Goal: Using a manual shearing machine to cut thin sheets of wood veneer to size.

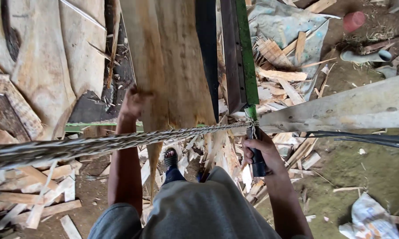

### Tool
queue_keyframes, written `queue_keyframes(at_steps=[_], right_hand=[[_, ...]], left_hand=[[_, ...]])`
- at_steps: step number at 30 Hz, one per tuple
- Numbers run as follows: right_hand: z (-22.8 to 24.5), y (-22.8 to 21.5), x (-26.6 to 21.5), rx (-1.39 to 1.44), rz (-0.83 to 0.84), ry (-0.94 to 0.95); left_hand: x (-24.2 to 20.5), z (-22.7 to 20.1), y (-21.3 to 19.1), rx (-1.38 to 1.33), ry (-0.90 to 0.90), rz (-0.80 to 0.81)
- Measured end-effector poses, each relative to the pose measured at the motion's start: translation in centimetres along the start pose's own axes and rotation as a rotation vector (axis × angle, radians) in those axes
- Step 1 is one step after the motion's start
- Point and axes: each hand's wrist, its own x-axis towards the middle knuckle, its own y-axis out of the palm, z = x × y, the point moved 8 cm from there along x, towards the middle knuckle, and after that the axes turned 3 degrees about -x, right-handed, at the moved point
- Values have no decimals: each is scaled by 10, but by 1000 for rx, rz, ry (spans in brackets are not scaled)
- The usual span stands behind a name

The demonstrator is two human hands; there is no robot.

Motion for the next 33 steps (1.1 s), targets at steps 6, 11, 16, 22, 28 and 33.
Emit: queue_keyframes(at_steps=[6, 11, 16, 22, 28, 33], right_hand=[[6, 0, -6, 70, 124, 0], [1, -4, -2, 25, 106, -16], [14, 10, -2, -12, 128, -14], [14, 10, -2, -179, 17, 46], [3, -4, -7, -372, -149, 82], [12, 17, -20, -518, -210, 104]], left_hand=[[-3, -99, 38, -50, -215, -207], [7, -38, 42, -510, -288, -283], [27, -20, 41, -116, -373, -243], [45, -42, 54, 78, -386, -277], [38, -39, 63, -88, -423, -338], [27, -19, 55, -51, -429, -336]])
